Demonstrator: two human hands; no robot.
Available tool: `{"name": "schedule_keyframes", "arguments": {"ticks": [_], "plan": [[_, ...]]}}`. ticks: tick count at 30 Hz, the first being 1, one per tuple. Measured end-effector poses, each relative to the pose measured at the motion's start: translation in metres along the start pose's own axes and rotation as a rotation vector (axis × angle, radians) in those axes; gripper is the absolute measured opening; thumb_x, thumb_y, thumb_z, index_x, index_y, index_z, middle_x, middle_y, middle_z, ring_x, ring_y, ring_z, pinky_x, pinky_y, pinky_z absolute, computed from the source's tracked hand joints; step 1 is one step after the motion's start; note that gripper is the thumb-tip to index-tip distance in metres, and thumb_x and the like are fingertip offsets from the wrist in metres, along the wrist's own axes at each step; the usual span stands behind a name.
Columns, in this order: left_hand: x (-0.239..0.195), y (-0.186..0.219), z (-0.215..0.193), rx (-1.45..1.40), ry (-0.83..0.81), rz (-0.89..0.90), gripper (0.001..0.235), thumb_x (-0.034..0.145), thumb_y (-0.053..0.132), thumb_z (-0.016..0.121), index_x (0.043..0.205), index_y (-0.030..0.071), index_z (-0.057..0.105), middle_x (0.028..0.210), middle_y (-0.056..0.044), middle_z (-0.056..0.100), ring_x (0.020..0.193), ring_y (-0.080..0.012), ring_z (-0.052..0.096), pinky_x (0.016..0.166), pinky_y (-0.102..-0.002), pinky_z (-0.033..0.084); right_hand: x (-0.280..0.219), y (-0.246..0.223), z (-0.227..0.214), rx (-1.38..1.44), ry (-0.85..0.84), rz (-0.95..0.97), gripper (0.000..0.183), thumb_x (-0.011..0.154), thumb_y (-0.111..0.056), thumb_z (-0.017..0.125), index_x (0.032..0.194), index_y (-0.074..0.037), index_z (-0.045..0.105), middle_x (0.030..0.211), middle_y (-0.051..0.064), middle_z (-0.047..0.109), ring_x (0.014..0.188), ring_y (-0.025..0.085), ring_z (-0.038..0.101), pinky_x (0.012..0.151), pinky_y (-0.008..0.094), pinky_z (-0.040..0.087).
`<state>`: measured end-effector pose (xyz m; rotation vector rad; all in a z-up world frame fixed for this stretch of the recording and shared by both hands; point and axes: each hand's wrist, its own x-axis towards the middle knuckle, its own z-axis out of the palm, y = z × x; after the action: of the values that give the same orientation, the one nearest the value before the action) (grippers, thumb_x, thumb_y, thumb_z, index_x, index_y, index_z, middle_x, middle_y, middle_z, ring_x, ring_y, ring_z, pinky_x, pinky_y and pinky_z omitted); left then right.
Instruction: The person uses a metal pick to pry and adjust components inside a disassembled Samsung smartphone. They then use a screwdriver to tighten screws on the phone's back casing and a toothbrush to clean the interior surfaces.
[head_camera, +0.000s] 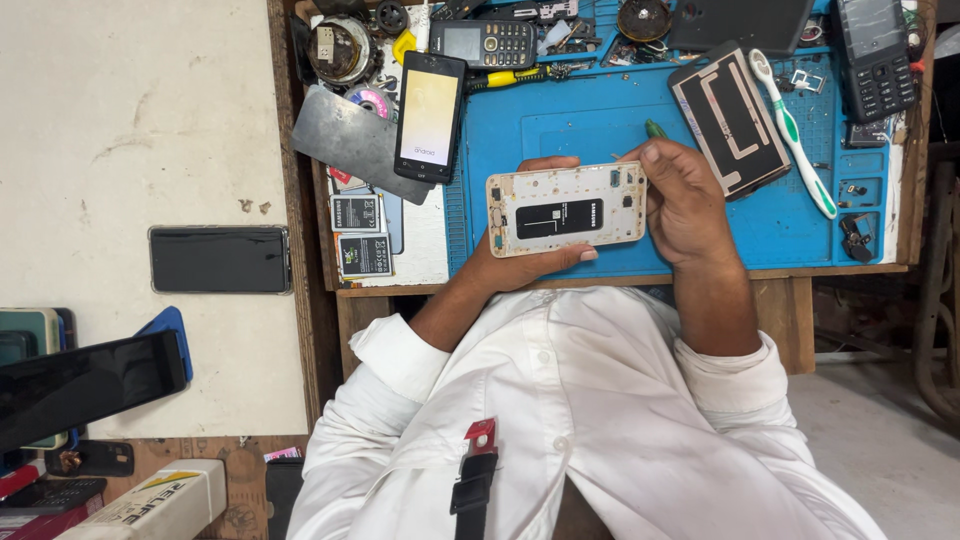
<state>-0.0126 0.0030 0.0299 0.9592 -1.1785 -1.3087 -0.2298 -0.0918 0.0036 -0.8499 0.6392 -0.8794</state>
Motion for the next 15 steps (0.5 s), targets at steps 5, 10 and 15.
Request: {"name": "schedule_keyframes", "arguments": {"ticks": [5,10,15], "plan": [[-0.0004,-0.0006,-0.0015,-0.034,-0.005,-0.035,0.084,0.078,0.006,0.092,0.148,0.009,0.045,0.134,-0.008,0.061,0.128,-0.0176,0.060,0.107,-0.034,0.057,0.0000,0.0003,0.0010,0.001,0.006,-0.002,0.032,0.114,-0.027,0.055,0.113,0.003,0.067,0.099,0.013,0.074,0.084,0.016,0.073,0.078,0.028,0.061],[-0.0002,-0.0021,-0.0018,-0.027,-0.002,-0.029,0.084,0.080,0.005,0.090,0.149,0.009,0.045,0.138,-0.007,0.059,0.133,-0.0184,0.058,0.111,-0.035,0.056,-0.0009,-0.0007,0.0016,-0.013,-0.008,-0.016,0.033,0.114,-0.027,0.055,0.113,0.003,0.067,0.098,0.013,0.074,0.083,0.016,0.073,0.075,0.028,0.061],[0.0004,-0.0028,-0.0037,-0.033,-0.014,-0.044,0.083,0.080,0.005,0.089,0.150,0.009,0.044,0.140,-0.008,0.059,0.135,-0.0196,0.057,0.112,-0.035,0.055,-0.0016,-0.0003,0.0025,-0.029,-0.006,-0.030,0.033,0.113,-0.028,0.056,0.112,0.003,0.067,0.097,0.012,0.073,0.082,0.015,0.073,0.074,0.027,0.060]]}}
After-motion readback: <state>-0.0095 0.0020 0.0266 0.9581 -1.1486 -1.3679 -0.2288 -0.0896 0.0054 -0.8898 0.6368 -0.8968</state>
